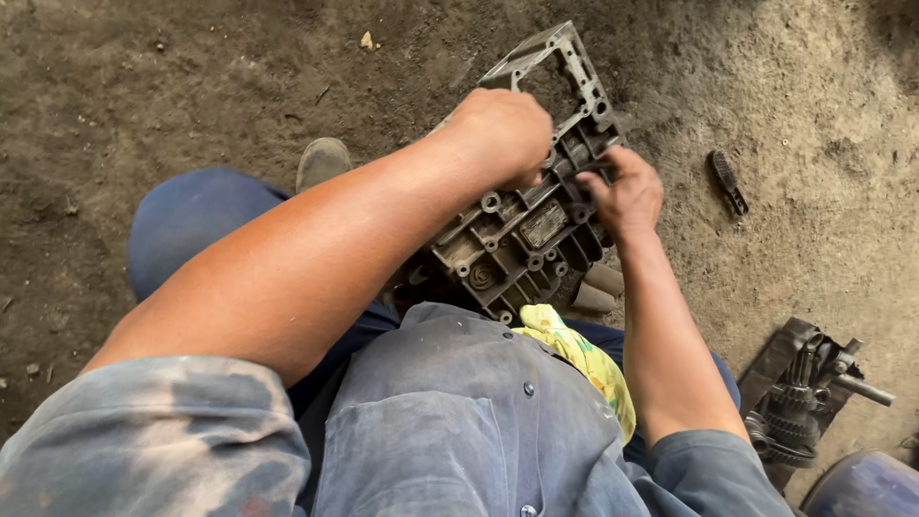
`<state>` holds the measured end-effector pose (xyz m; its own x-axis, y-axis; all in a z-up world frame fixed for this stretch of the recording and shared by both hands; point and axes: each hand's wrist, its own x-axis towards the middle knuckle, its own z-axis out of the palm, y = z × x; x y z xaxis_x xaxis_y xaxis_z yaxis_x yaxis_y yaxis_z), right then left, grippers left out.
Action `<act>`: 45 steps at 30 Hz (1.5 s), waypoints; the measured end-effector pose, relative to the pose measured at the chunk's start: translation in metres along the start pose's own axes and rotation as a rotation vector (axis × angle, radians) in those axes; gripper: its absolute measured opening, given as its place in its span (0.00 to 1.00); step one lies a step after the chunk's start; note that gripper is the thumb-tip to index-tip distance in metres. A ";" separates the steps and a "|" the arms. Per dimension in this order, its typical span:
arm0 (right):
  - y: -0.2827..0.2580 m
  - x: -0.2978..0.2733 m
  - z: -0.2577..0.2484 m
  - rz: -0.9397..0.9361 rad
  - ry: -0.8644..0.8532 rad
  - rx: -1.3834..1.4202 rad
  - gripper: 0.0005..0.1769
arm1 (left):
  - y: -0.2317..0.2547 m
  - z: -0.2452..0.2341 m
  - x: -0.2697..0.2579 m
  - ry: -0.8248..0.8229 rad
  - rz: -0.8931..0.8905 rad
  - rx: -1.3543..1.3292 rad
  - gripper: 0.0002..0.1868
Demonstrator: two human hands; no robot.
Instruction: The person cleans and handles a metallic engine casing by hand and with a cloth while sitting on the ground.
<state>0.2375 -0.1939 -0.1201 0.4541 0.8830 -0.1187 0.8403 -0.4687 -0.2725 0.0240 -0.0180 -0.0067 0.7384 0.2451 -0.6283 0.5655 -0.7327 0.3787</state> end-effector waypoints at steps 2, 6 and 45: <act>0.001 -0.004 0.002 -0.076 -0.028 -0.070 0.19 | -0.005 0.003 0.001 0.012 0.010 -0.020 0.24; 0.009 0.003 0.002 0.085 -0.073 -0.125 0.17 | -0.014 0.006 0.006 0.102 -0.001 -0.033 0.23; 0.016 0.001 0.006 0.075 -0.098 0.054 0.24 | -0.058 0.129 0.041 0.091 -0.369 -0.040 0.60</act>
<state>0.2498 -0.2002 -0.1309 0.4817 0.8447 -0.2332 0.7867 -0.5341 -0.3097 -0.0259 -0.0472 -0.1426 0.5112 0.5442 -0.6652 0.8119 -0.5598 0.1659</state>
